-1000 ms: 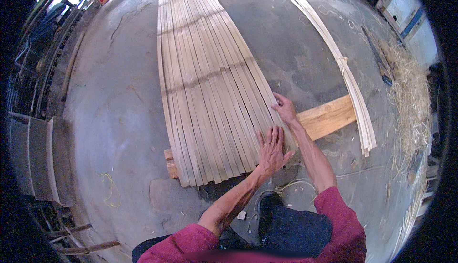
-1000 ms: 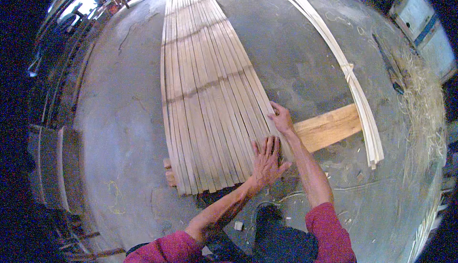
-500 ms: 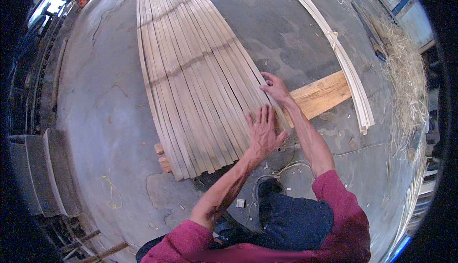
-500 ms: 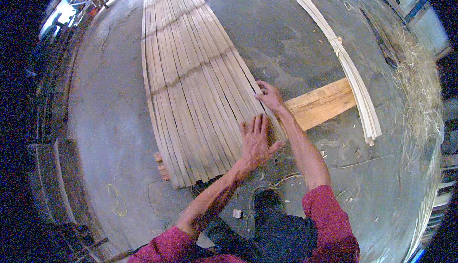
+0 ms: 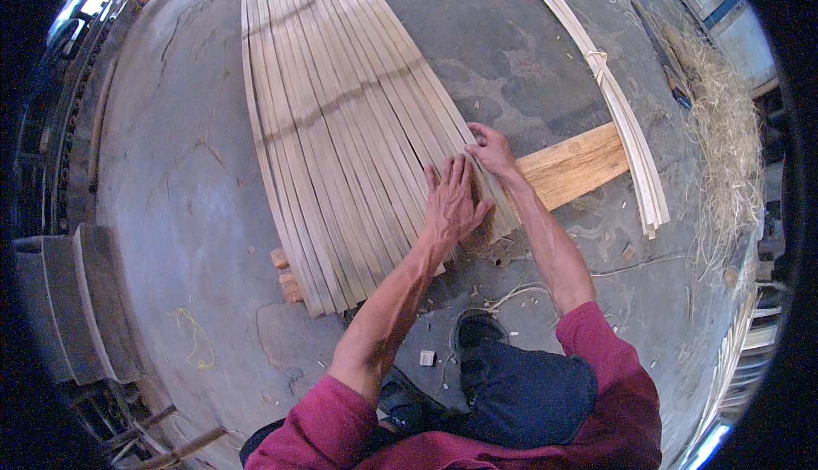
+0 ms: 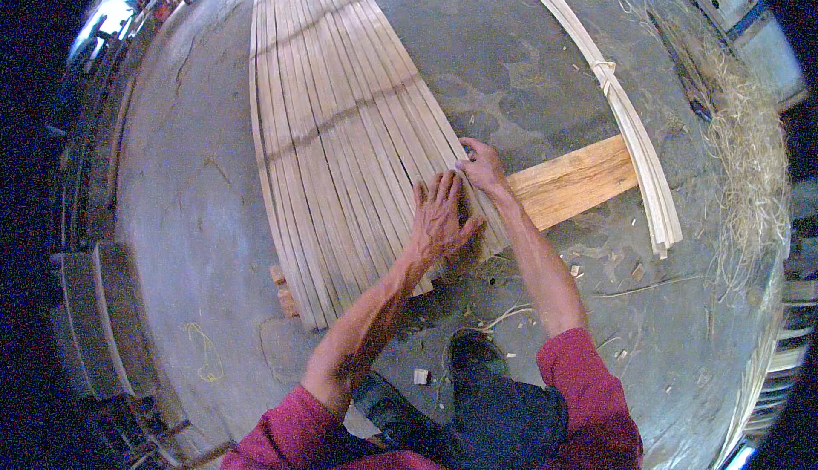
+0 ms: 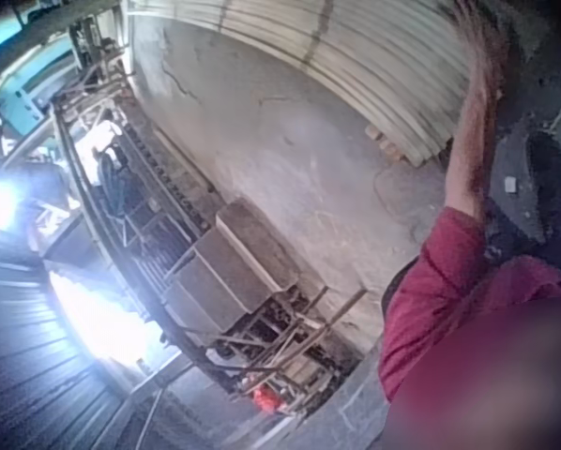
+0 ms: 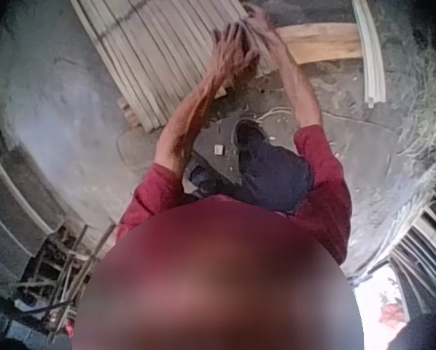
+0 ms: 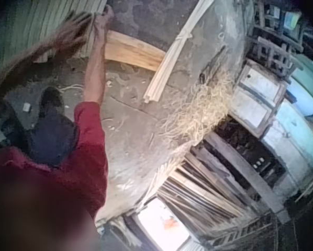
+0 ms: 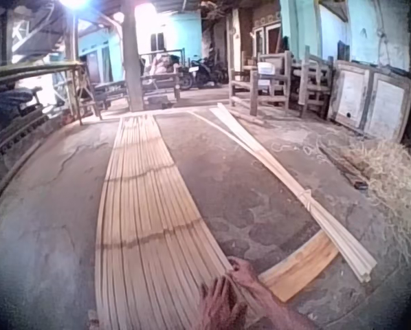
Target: The person arranges thin wooden strips on the floor, aligning them side by side and adjusting their positions by hand. The strips are placed in a neat row, and the person occasionally lifts and repositions individual strips to ensure alignment.
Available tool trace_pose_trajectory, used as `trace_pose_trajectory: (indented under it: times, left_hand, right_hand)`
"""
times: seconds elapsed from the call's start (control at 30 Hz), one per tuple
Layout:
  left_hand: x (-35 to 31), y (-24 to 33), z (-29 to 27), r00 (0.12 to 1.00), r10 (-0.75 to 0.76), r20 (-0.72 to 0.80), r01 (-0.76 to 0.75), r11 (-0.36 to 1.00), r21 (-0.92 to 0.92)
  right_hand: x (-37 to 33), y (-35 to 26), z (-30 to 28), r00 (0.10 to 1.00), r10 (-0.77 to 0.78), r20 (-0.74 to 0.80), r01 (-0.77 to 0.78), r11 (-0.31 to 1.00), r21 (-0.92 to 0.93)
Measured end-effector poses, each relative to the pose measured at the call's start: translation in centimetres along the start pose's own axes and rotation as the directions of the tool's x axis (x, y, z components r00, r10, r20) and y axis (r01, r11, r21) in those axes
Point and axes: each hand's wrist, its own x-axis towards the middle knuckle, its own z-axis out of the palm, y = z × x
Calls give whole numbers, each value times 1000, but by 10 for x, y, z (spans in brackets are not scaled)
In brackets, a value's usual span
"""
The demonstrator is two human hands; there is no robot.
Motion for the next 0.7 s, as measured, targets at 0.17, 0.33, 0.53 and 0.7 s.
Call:
trace_pose_trajectory:
  times: [0.17, 0.33, 0.53, 0.7]
  left_hand:
    - [0, 0, 0, 1000, -5, 20, 4, 1000, 12]
    - [-2, -3, 0, 1000, 18, 3, -18, 999, -30]
    - [-1, -12, 6, 999, -9, 32, 11, 997, -73]
    - [-3, -25, 2, 994, 85, 62, -74, 985, -157]
  right_hand:
    - [0, 0, -3, 999, -21, 48, 20, 1000, 20]
    - [12, 9, -5, 978, 57, 201, -101, 971, 217]
    - [14, 10, -8, 984, 76, 159, -73, 997, -27]
    - [12, 8, -7, 993, 58, 104, -60, 998, 16]
